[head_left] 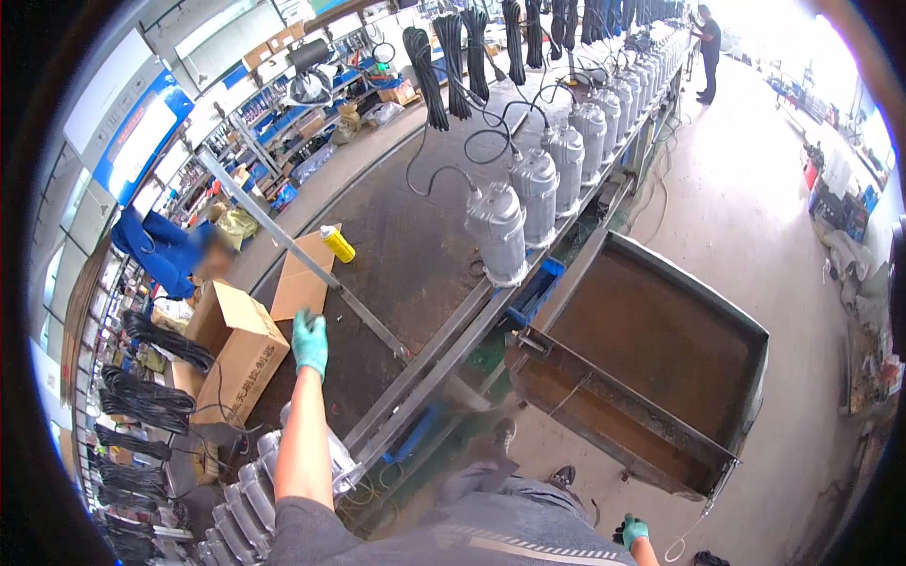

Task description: The person picks up a metal housing with attached cables and immerses it into a tank of water to check for leaks. The person rotates the housing underwater while observing for bubbles, then removes it and places it back onto an assembly line conveyor.

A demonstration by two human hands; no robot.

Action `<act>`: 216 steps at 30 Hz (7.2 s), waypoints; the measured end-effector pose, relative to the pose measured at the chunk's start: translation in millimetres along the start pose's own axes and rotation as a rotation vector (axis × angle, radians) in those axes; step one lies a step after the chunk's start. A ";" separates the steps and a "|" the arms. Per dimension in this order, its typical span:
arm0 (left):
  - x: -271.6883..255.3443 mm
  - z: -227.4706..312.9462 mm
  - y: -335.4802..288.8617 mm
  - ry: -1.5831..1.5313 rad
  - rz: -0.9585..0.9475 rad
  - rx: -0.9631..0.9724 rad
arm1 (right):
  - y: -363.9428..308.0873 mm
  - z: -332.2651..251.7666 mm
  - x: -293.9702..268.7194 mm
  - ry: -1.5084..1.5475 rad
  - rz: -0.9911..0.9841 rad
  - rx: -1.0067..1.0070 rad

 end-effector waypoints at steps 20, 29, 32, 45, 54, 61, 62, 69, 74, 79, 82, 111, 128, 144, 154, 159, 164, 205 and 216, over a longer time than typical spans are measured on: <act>379.8 352.8 409.6 -0.444 -0.254 0.255 | -193.5 33.3 112.3 0.264 0.465 -0.240; 398.6 380.9 449.8 -0.654 -0.348 0.341 | -165.8 112.8 75.9 -0.578 0.641 -0.163; 371.9 401.7 384.8 -0.610 -0.412 0.417 | -169.5 120.7 85.3 -0.652 0.576 -0.145; 220.6 410.1 321.7 0.073 -0.082 0.698 | -197.9 -5.6 132.3 0.008 0.286 -0.253; 167.3 263.6 237.9 -0.122 -0.238 0.575 | -144.5 -3.3 111.2 -0.148 0.281 -0.485; 202.9 97.2 177.1 0.655 -0.527 0.222 | -201.9 -29.5 147.8 -0.044 0.235 -0.312; 205.0 85.3 163.7 0.757 -0.608 0.246 | -195.4 -27.4 144.8 -0.036 0.207 -0.305; 181.9 217.7 55.8 -0.117 -0.427 0.474 | -177.4 -27.4 140.4 -0.005 0.185 -0.329; 309.9 249.1 75.9 -0.498 -0.225 0.539 | -187.7 -22.9 143.1 -0.036 0.195 -0.351; 349.9 291.9 113.7 -0.887 -0.880 0.272 | -203.8 -12.0 150.1 -0.054 0.259 -0.321; 346.7 292.3 110.4 -1.051 -0.777 0.218 | -206.8 -1.6 152.0 -0.188 0.292 -0.321; 186.7 215.3 -182.0 -1.130 -1.073 -0.302 | -262.2 -252.6 266.4 -0.116 0.239 -0.905; 341.4 127.9 -292.9 -0.253 -1.293 -0.272 | -222.9 -267.4 167.8 -0.440 0.671 -0.972; 292.5 169.0 -289.9 -0.096 -1.158 0.456 | -201.1 -264.6 158.3 -0.312 0.549 -0.956; 270.3 212.4 -298.3 0.033 -1.273 0.477 | -206.4 -188.8 45.2 -0.290 0.833 -0.797; 271.6 215.9 -303.4 -0.070 -1.311 0.532 | -207.1 -172.8 -28.1 -0.442 1.066 -0.519; 267.3 226.3 -303.3 0.049 -1.360 0.520 | -177.8 -181.4 -52.2 -0.730 0.961 -0.410; 269.2 225.5 -290.2 0.059 -1.292 0.670 | -329.2 -306.2 155.7 -1.404 0.288 -1.512; 277.5 218.2 -286.4 0.035 -1.277 0.727 | -325.8 -329.2 166.8 -1.470 0.488 -1.053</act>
Point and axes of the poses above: each hand's wrist, its own y-axis towards the middle knuckle, its own x-axis out of the palm, z = x × y, the point moved 2 cm from there along y, towards the middle knuckle, and after that the axes turned 8 degrees about y, right-handed, at the moved point
